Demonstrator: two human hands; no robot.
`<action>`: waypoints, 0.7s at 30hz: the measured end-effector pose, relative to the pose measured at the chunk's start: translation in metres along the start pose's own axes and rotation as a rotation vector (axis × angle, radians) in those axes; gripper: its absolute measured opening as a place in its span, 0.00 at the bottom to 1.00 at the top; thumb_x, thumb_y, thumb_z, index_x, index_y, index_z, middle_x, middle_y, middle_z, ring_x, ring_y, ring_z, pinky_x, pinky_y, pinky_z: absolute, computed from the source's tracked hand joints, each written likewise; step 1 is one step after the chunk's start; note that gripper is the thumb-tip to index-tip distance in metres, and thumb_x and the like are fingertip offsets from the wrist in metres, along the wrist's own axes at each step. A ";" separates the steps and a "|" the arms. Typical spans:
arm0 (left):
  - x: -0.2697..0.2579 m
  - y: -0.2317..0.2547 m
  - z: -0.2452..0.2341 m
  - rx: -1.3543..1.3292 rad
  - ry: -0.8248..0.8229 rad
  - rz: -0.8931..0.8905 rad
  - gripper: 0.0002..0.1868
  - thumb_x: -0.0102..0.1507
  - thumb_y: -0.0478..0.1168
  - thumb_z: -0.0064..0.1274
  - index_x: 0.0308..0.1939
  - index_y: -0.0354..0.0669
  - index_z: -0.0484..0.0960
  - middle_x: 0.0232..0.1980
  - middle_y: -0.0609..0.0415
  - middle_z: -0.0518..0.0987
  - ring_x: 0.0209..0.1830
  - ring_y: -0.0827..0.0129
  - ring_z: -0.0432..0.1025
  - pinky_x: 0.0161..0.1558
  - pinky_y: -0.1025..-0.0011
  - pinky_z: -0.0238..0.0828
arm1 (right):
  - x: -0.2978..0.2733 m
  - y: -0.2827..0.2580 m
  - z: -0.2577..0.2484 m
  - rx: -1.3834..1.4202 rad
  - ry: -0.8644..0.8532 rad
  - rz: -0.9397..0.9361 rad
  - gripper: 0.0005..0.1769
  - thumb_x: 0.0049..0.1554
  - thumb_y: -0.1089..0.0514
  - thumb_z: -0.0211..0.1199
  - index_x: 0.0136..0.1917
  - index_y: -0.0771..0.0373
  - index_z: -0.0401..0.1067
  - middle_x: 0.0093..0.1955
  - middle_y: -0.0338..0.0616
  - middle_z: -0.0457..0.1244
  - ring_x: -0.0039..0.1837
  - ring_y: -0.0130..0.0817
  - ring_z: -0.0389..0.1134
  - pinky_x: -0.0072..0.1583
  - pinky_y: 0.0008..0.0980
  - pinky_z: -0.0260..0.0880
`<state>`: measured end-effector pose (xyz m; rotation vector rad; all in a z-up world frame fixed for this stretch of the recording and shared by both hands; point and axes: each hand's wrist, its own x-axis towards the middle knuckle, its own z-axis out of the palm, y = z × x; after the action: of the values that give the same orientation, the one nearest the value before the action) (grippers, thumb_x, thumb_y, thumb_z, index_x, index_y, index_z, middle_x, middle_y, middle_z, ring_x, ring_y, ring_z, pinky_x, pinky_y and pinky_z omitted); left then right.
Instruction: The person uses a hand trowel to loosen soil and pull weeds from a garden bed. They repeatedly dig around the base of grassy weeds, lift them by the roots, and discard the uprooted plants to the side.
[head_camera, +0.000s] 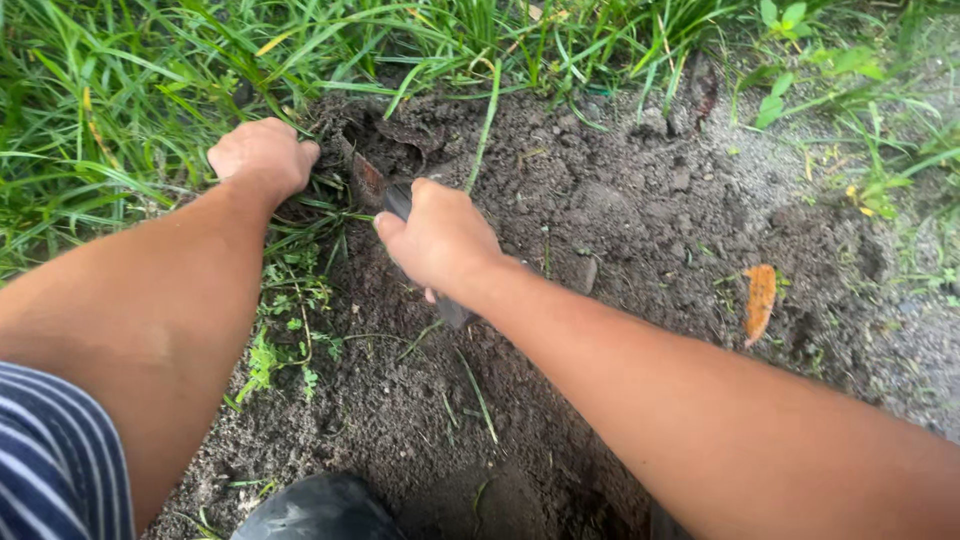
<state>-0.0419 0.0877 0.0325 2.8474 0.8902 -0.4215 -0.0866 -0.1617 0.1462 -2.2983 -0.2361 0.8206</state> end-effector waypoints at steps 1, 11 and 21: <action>-0.003 0.000 0.001 0.004 -0.005 0.007 0.28 0.66 0.61 0.50 0.56 0.41 0.84 0.59 0.40 0.81 0.59 0.46 0.75 0.56 0.52 0.72 | -0.004 0.007 -0.006 0.185 -0.058 0.070 0.19 0.58 0.45 0.59 0.50 0.65 0.69 0.32 0.49 0.67 0.27 0.43 0.70 0.32 0.44 0.72; 0.010 -0.008 0.009 -0.031 0.027 0.047 0.27 0.69 0.59 0.45 0.57 0.42 0.83 0.60 0.41 0.81 0.60 0.47 0.75 0.56 0.51 0.72 | 0.043 0.024 -0.001 0.810 -0.332 0.471 0.21 0.60 0.41 0.61 0.44 0.60 0.64 0.30 0.43 0.60 0.30 0.42 0.66 0.35 0.47 0.72; 0.005 0.000 0.000 -0.069 0.035 0.000 0.28 0.67 0.61 0.48 0.56 0.42 0.83 0.58 0.40 0.81 0.58 0.47 0.75 0.55 0.52 0.72 | 0.049 -0.033 0.040 0.379 -0.054 0.237 0.28 0.61 0.49 0.58 0.51 0.82 0.75 0.37 0.54 0.69 0.36 0.54 0.77 0.35 0.47 0.78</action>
<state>-0.0384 0.0903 0.0313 2.8006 0.8929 -0.3352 -0.0707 -0.0973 0.1203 -1.9696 0.1613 0.9552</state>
